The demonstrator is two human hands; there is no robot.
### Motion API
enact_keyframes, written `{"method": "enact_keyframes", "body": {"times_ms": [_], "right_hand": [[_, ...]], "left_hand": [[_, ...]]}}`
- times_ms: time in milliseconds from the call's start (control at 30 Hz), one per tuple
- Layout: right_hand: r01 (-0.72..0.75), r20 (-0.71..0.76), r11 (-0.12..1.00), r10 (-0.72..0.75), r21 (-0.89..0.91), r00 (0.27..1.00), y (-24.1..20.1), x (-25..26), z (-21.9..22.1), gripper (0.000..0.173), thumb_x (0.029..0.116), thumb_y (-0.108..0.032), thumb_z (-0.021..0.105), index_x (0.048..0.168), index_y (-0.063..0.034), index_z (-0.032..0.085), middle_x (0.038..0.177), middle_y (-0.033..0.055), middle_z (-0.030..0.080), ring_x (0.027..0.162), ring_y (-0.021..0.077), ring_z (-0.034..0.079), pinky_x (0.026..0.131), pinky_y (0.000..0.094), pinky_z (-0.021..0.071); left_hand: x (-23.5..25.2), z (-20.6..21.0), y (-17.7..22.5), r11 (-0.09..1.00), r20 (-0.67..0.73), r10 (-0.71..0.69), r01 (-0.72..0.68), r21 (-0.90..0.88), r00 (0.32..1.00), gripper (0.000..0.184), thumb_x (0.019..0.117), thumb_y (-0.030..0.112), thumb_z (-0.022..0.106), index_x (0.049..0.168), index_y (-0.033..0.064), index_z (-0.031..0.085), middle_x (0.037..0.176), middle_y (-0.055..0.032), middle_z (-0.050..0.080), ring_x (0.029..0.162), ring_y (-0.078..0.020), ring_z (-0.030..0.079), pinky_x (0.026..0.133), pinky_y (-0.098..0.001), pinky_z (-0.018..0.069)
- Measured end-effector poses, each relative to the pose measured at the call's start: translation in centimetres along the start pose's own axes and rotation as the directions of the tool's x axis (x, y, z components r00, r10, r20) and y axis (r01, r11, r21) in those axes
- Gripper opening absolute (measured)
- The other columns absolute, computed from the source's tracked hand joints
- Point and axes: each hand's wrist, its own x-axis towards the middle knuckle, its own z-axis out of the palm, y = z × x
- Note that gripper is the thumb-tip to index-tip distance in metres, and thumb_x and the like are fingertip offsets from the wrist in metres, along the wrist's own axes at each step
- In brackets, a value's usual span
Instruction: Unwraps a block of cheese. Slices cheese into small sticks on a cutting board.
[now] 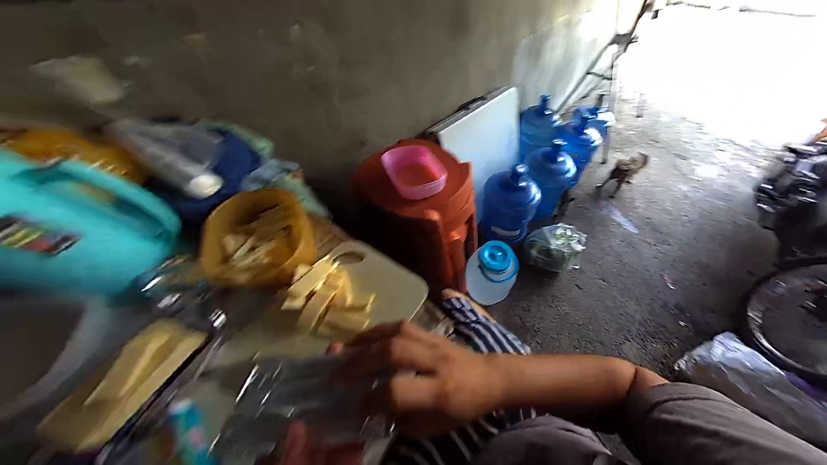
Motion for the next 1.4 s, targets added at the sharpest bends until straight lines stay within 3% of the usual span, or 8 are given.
{"method": "enact_keyframes", "body": {"times_ms": [67,167,400,733,967,1067,1233,1400], "right_hand": [[-0.069,0.106,0.998,0.069,-0.004,0.992,0.8,0.3,0.1,0.041,0.0855,-0.036,0.08,0.109,-0.0052,0.068,0.123,0.0204,0.066,0.126,0.036,0.057,0.107,0.0438,0.0462],[-0.2,0.214,0.97,0.167,0.141,0.962,1.8,0.4,0.4,0.081,0.0756,-0.059,0.081,0.129,-0.0022,0.059,0.137,0.0193,0.058,0.134,0.0294,0.051,0.109,0.0425,0.0461],[-0.402,0.32,0.883,0.318,0.242,0.892,1.0,0.7,2.9,0.046,0.0973,-0.023,0.069,0.13,0.0087,0.06,0.128,0.0174,0.064,0.115,0.0156,0.066,0.095,0.0299,0.0576],[-0.145,0.444,0.981,0.189,-0.131,0.876,-0.5,3.2,4.3,0.038,0.0885,-0.016,0.068,0.121,0.0033,0.069,0.099,0.0147,0.073,0.083,0.0197,0.07,0.073,0.0288,0.0573],[0.019,0.471,0.97,0.101,-0.243,0.876,-0.5,3.9,5.6,0.023,0.0866,-0.009,0.066,0.104,0.0048,0.069,0.084,0.0165,0.068,0.065,0.0263,0.067,0.053,0.0339,0.052],[0.003,0.461,0.99,0.064,-0.142,0.885,0.5,4.4,5.5,0.012,0.089,-0.002,0.061,0.097,0.0006,0.07,0.08,0.0126,0.069,0.063,0.0203,0.065,0.054,0.029,0.0511],[-0.101,0.57,0.995,0.09,-0.012,0.817,0.9,4.9,4.9,0.03,0.0944,-0.016,0.062,0.117,0.003,0.07,0.096,0.0128,0.073,0.082,0.0179,0.072,0.074,0.0287,0.0596],[-0.009,0.592,0.996,0.059,-0.086,0.804,0.8,4.9,5.7,0.021,0.0916,-0.011,0.063,0.106,0.0015,0.071,0.089,0.0138,0.072,0.074,0.022,0.071,0.065,0.0314,0.0579]], "left_hand": [[-0.3,0.4,0.3,1.0,-0.159,0.028,-0.026,0.014,0.987,0.032,0.1064,0.015,0.038,0.101,0.0188,0.068,0.095,0.0007,0.079,0.087,-0.0091,0.076,0.076,-0.0272,0.0639],[-0.4,-1.0,0.3,0.99,-0.289,0.133,-0.139,-0.001,0.948,0.024,0.1016,0.008,0.041,0.103,0.0131,0.064,0.093,-0.0015,0.077,0.087,-0.0107,0.075,0.079,-0.0285,0.0636],[-2.1,-2.0,1.3,0.966,-0.443,0.21,-0.256,-0.045,0.871,0.025,0.0997,0.001,0.044,0.116,0.0122,0.059,0.11,-0.0034,0.073,0.099,-0.0149,0.073,0.09,-0.035,0.0613],[-4.1,-2.4,0.4,0.841,-0.329,0.513,-0.388,0.378,0.792,0.032,0.0937,-0.001,0.063,0.119,0.0187,0.06,0.108,0.008,0.074,0.102,-0.0058,0.071,0.092,-0.0282,0.0595],[-4.1,-2.5,0.4,0.861,-0.403,0.494,-0.371,0.347,0.77,0.037,0.094,-0.004,0.058,0.125,0.0152,0.051,0.113,0.0053,0.07,0.106,-0.0088,0.069,0.096,-0.0315,0.0585],[-4.4,-2.6,0.7,0.875,-0.426,0.476,-0.368,0.314,0.769,0.037,0.0946,-0.005,0.055,0.125,0.0148,0.049,0.112,0.0046,0.07,0.105,-0.0084,0.069,0.093,-0.0306,0.059],[-4.6,-3.1,1.1,0.864,-0.453,0.502,-0.407,0.296,0.737,0.037,0.0947,-0.005,0.054,0.125,0.0149,0.047,0.111,0.0039,0.069,0.105,-0.0088,0.069,0.093,-0.031,0.059],[-4.6,-3.3,0.8,0.839,-0.41,0.536,-0.412,0.354,0.738,0.038,0.0942,-0.005,0.058,0.125,0.0156,0.05,0.112,0.0059,0.071,0.107,-0.0079,0.069,0.094,-0.0298,0.0586]]}}
